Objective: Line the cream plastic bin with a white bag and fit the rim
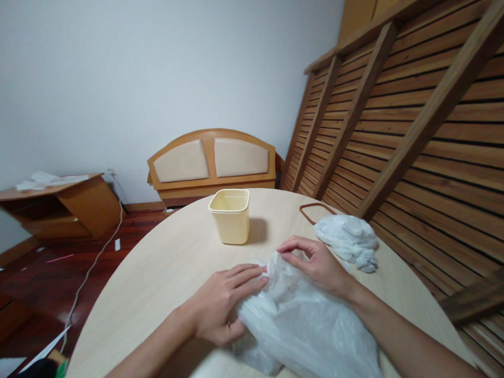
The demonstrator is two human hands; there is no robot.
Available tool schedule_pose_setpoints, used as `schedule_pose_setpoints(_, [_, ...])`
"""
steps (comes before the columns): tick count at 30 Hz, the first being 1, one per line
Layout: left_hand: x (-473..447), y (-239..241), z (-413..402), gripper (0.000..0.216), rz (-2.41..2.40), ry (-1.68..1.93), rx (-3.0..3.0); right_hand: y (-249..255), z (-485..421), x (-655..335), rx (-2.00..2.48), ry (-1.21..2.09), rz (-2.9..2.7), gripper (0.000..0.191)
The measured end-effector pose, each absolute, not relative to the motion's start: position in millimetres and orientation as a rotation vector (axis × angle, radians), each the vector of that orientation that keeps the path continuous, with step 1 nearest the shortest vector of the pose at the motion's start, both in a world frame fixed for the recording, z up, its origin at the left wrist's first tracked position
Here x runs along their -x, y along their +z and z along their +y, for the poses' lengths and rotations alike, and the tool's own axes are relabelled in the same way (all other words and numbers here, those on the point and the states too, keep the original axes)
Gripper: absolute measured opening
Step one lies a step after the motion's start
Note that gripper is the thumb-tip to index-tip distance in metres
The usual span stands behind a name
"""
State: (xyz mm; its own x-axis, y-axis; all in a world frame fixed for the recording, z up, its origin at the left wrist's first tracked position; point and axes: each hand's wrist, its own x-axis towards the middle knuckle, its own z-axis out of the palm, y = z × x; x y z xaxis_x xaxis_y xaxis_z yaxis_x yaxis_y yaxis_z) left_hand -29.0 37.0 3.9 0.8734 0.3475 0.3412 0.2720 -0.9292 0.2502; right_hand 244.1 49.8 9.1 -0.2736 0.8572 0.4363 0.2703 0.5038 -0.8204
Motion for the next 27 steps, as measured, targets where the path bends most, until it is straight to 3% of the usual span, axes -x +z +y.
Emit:
schedule_pose_setpoints(3, [34, 16, 35, 0.063, 0.535, 0.591, -2.755, 9, 51, -245, 0.986, 0.812, -1.654, 0.019])
schedule_pose_setpoints(8, [19, 21, 20, 0.024, 0.855, 1.236, -2.439, 15, 38, -234, 0.954, 0.809, -1.657, 0.019])
schedule_pose_setpoints(13, [-3, 13, 4, 0.030, 0.976, 1.254, -2.321, 20, 19, -219, 0.912, 0.802, -1.755, 0.016])
schedule_pose_setpoints(17, [-6, 9, 5, 0.011, 0.986, 1.176, -2.250, 20, 16, -217, 0.879, 0.816, -1.781, 0.014])
schedule_pose_setpoints(27, [-6, 5, 11, 0.023, 1.057, 1.168, -2.197, 21, 24, -226, 0.932, 0.615, -1.774, 0.019])
